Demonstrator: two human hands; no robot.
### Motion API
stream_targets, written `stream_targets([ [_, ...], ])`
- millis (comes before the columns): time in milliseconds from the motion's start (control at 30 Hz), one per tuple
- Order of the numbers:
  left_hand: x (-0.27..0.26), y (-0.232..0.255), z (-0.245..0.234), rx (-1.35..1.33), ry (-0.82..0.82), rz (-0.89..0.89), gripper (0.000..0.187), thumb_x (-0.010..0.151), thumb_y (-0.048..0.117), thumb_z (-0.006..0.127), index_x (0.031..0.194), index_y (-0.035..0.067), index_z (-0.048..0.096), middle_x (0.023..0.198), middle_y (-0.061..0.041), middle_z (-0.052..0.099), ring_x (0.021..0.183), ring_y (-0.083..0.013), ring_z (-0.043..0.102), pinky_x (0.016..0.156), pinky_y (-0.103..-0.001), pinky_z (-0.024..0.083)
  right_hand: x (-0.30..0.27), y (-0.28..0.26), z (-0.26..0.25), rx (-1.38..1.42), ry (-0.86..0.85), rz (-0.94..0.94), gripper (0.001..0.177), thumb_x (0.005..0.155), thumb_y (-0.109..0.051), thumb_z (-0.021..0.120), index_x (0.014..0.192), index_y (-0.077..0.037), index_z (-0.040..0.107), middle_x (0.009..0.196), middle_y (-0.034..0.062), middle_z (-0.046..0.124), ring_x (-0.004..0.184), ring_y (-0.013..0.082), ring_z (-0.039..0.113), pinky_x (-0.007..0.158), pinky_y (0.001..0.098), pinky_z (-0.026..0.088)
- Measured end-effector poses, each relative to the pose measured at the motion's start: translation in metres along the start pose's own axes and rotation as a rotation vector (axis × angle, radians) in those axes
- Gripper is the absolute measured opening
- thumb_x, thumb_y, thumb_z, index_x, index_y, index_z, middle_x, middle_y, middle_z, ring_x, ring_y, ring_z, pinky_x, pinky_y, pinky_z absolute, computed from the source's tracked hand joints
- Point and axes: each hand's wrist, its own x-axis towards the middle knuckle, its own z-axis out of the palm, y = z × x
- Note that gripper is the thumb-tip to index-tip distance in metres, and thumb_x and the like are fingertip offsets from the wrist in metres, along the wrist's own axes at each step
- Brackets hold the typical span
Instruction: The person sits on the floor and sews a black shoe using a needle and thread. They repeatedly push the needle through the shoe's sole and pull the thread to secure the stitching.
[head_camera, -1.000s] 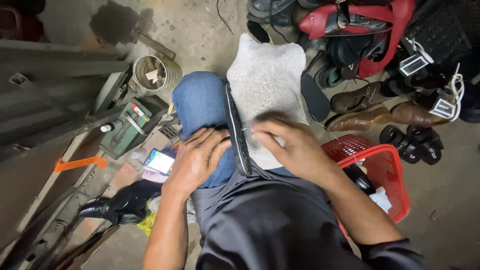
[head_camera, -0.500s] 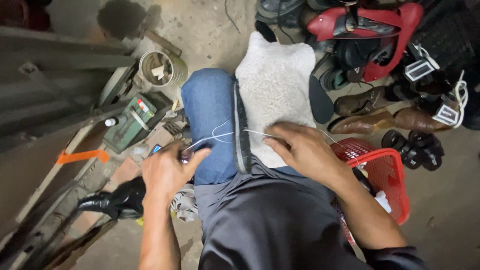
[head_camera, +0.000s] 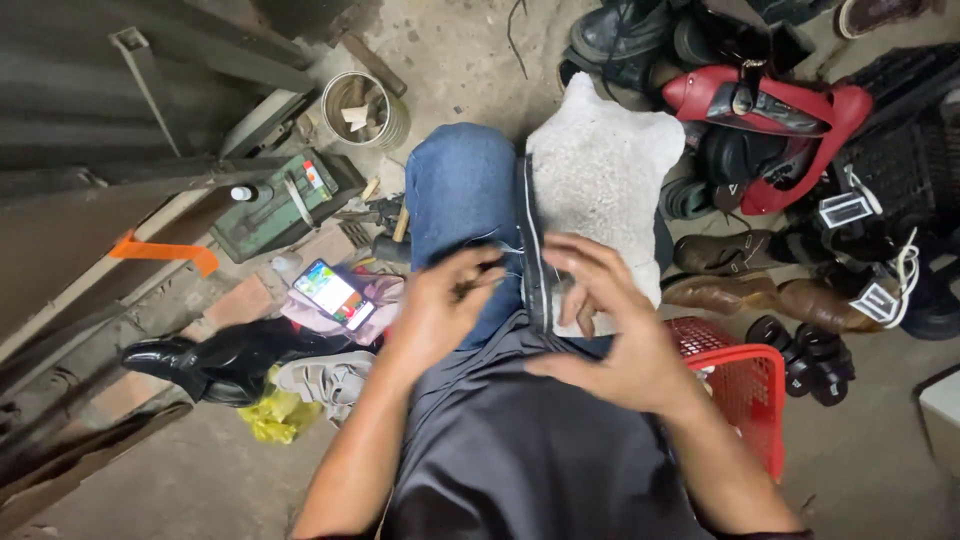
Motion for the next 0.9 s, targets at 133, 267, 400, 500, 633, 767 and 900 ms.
stream_targets([
  [133, 0.012, 0.001, 0.011, 0.117, -0.07, 0.044, 0.031, 0.084, 0.011, 0.076, 0.115, 0.009, 0.075, 0.077, -0.019, 0.075, 0.081, -0.0432, 0.074, 0.066, -0.053, 0.059, 0.008, -0.004, 0.009, -0.443, 0.093, -0.049, 0.079, 0.08, -0.028, 0.087, 0.142, 0.005, 0.05, 0.145, 0.0278, 0.051, 0.119, 0.0473, 0.064, 0.088, 0.0522, 0.057],
  [267, 0.002, 0.003, 0.0, -0.129, -0.205, 0.041, 0.013, 0.087, 0.009, 0.068, 0.097, 0.005, 0.075, 0.068, -0.014, 0.07, 0.07, -0.0292, 0.069, 0.064, -0.043, 0.058, -0.012, 0.038, -0.017, -0.694, 0.073, 0.055, 0.041, 0.097, -0.036, 0.059, 0.115, 0.001, 0.056, 0.106, 0.0218, 0.059, 0.09, 0.0472, 0.066, 0.069, 0.0549, 0.053],
  [400, -0.016, 0.027, -0.004, -0.141, -0.282, 0.115, 0.005, 0.086, 0.007, 0.068, 0.086, 0.012, 0.069, 0.057, -0.009, 0.062, 0.056, -0.0239, 0.063, 0.053, -0.038, 0.051, -0.018, 0.066, -0.015, -0.731, 0.101, 0.028, 0.038, 0.102, -0.043, 0.052, 0.081, -0.012, 0.061, 0.066, 0.0078, 0.058, 0.065, 0.0352, 0.064, 0.058, 0.0423, 0.051],
  [500, -0.02, 0.041, -0.007, 0.011, -0.21, 0.209, 0.019, 0.087, 0.014, 0.066, 0.07, 0.017, 0.058, 0.055, -0.007, 0.058, 0.055, -0.0296, 0.064, 0.051, -0.036, 0.05, -0.021, 0.064, -0.014, -0.742, 0.127, -0.017, 0.04, 0.101, -0.045, 0.053, 0.083, -0.01, 0.062, 0.063, 0.0113, 0.058, 0.066, 0.0368, 0.066, 0.059, 0.0439, 0.053],
  [633, -0.004, 0.034, -0.01, 0.286, -0.116, 0.193, 0.032, 0.093, 0.031, 0.063, 0.064, 0.018, 0.06, 0.058, -0.006, 0.061, 0.058, -0.0329, 0.064, 0.051, -0.041, 0.046, -0.025, 0.069, -0.019, -0.779, 0.123, -0.022, 0.041, 0.1, -0.047, 0.053, 0.083, -0.011, 0.062, 0.062, 0.0105, 0.058, 0.066, 0.0366, 0.066, 0.058, 0.0443, 0.053],
  [767, 0.009, 0.03, 0.002, 0.467, -0.042, 0.131, 0.033, 0.091, 0.037, 0.07, 0.067, 0.016, 0.065, 0.064, -0.005, 0.064, 0.064, -0.0341, 0.068, 0.055, -0.041, 0.052, -0.032, 0.069, -0.017, -0.775, 0.145, 0.021, 0.043, 0.101, -0.044, 0.054, 0.072, -0.013, 0.059, 0.057, 0.0081, 0.057, 0.059, 0.0332, 0.064, 0.053, 0.0411, 0.051],
  [900, 0.022, 0.031, 0.016, 0.179, -0.091, 0.089, 0.018, 0.087, 0.029, 0.077, 0.09, 0.011, 0.077, 0.077, -0.011, 0.071, 0.083, -0.0404, 0.073, 0.068, -0.049, 0.057, -0.033, 0.059, -0.015, -0.758, 0.132, 0.075, 0.046, 0.102, -0.039, 0.054, 0.068, -0.008, 0.057, 0.056, 0.0125, 0.056, 0.061, 0.0372, 0.063, 0.052, 0.0443, 0.049],
])
